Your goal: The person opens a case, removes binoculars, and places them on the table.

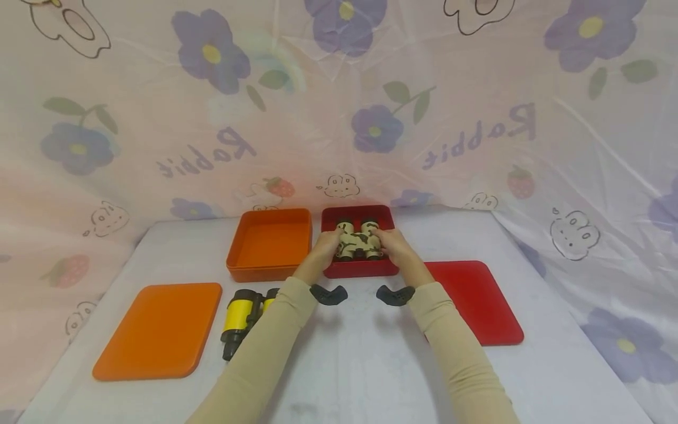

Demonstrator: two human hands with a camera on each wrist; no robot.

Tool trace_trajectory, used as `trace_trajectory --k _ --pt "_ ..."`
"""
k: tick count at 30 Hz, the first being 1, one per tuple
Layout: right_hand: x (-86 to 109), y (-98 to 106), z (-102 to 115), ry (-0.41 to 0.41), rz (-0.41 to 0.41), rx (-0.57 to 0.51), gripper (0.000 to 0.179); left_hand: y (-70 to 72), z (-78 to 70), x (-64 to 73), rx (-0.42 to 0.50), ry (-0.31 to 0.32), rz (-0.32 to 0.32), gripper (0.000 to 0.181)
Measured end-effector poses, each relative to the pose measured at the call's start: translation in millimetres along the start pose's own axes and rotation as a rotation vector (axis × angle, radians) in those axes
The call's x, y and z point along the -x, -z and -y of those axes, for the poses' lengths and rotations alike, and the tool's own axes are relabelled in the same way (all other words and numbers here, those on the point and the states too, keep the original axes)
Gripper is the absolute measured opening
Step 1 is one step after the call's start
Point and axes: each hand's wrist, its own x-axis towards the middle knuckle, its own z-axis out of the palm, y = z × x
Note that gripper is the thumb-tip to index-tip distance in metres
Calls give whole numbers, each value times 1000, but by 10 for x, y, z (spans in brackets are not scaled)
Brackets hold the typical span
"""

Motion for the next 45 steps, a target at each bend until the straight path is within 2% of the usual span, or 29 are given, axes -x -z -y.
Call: trace_trajectory --k 2,3,6,9,15,23,27,31,37,42,45 --pt "3 4 1 -1 -4 11 60 31 -132 214 10 25 22 48" --pt "6 5 2 -3 -7 16 60 65 -236 392 13 22 43 51" --pt "14 8 13 2 -9 3 62 104 -480 791 17 41 54 55" --pt "32 4 29 7 -3 -31 65 137 -558 946 42 40 69 55" --pt "59 -4 51 27 17 -57 59 177 -528 931 115 41 72 56" --pt "82 34 98 52 -9 -61 57 205 -548 919 175 33 56 54" --pt "83 36 111 45 -16 -78 58 205 -582 939 166 34 54 53" --pt "80 33 117 39 -25 -114 59 208 -628 959 174 15 25 28" --pt "76 28 119 33 -27 -120 59 225 -672 990 185 11 24 43" --pt "83 31 127 36 -25 -111 60 229 -699 1005 183 37 25 41" --pt "92 40 131 43 -34 -107 60 241 -724 1024 172 37 22 34"
